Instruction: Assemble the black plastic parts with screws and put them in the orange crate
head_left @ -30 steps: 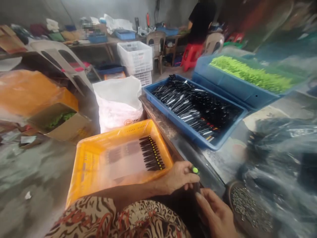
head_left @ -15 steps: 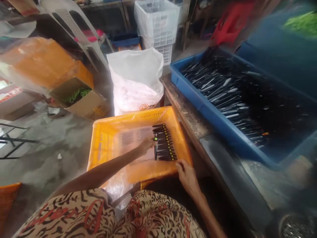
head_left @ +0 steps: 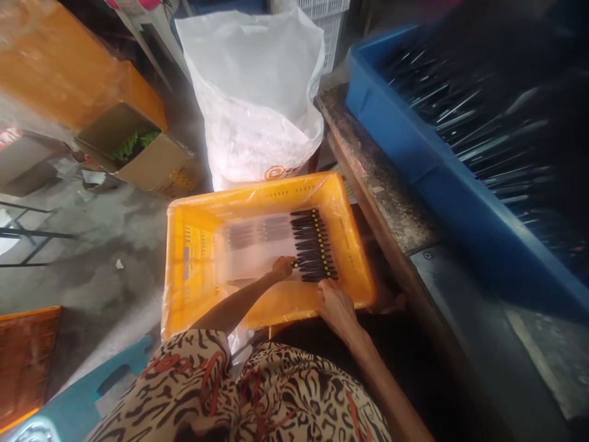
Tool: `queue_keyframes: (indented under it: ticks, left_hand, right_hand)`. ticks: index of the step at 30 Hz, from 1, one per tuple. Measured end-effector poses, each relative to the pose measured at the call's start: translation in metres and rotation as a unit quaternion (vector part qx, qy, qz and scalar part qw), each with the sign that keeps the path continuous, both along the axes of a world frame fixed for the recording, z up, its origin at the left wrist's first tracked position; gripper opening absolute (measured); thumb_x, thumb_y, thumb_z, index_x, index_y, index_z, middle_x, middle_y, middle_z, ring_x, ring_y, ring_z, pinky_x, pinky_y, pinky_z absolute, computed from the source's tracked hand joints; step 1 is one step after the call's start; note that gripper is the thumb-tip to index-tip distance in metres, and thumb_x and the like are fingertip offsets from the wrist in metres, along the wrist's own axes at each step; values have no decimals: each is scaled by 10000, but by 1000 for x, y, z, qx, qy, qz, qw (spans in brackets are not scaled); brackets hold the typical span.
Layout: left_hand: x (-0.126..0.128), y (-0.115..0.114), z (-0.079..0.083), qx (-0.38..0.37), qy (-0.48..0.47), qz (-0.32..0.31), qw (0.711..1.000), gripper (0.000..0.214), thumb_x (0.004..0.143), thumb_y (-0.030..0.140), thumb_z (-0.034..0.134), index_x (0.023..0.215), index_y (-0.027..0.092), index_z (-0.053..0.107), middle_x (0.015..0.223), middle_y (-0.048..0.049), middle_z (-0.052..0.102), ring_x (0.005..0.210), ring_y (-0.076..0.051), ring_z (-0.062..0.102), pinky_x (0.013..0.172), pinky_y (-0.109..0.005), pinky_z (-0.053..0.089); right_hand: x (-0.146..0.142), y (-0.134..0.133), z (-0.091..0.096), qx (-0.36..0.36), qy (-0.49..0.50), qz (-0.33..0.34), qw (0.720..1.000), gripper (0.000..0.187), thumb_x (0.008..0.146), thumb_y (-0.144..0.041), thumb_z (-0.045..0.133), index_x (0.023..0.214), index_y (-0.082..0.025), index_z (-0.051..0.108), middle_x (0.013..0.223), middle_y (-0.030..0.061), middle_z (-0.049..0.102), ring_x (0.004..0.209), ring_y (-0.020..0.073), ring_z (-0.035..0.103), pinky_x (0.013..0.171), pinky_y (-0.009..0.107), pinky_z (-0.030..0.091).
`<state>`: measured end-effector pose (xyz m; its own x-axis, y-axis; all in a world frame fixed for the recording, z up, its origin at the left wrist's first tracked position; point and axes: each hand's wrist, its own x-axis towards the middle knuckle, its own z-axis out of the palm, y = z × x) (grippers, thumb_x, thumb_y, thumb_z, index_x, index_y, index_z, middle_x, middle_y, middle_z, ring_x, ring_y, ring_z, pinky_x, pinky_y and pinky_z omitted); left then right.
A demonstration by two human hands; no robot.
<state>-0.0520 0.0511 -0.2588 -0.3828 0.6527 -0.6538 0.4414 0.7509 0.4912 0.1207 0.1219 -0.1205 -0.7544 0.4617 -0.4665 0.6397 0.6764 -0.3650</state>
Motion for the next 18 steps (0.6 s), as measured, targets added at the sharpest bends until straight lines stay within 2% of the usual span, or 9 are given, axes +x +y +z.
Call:
queue_keyframes:
  ticks: [3, 7, 11, 15, 18]
  left_hand:
    - [10, -6, -9, -16, 11, -72, 997, 295, 865, 299, 531, 1121, 155, 561, 1149, -90, 571, 1039, -215, 551, 889, -449, 459]
    - [17, -20, -15, -38, 39, -126, 991, 311, 869, 309, 524, 1135, 149, 547, 1135, -91, 572, 1007, -210, 565, 862, -440, 474]
    - [20, -31, -23, -51, 62, -157, 984, 308, 869, 313, 524, 1125, 143, 548, 1115, -88, 578, 986, -206, 572, 842, -429, 484]
    - [19, -37, -33, -52, 70, -177, 980, 298, 868, 314, 525, 1109, 140, 557, 1110, -87, 581, 997, -208, 567, 852, -435, 477]
    - [18, -39, -39, -53, 67, -182, 980, 289, 869, 317, 524, 1093, 140, 565, 1101, -85, 585, 992, -205, 569, 854, -434, 475]
  right_hand:
    - [0, 1, -3, -4, -9, 0, 1000, 147, 854, -96, 437, 921, -126, 564, 896, 69, 601, 735, 173, 556, 590, 282, 264]
    - [0, 0, -3, 0, -12, 11, 1000, 148, 871, -111, 434, 930, -121, 569, 900, 81, 595, 769, 186, 545, 615, 285, 283]
    - [1, -5, 2, 10, 36, 97, 995, 195, 916, -183, 404, 882, -137, 591, 905, 93, 580, 860, 216, 510, 704, 309, 313]
    - [3, -18, 15, -26, 76, 174, 982, 249, 939, -218, 374, 847, -158, 598, 938, 82, 569, 873, 219, 468, 743, 339, 324]
    - [3, -33, 24, -53, 104, 209, 971, 209, 902, -229, 444, 1010, -125, 589, 1004, 96, 565, 918, 242, 442, 788, 378, 335]
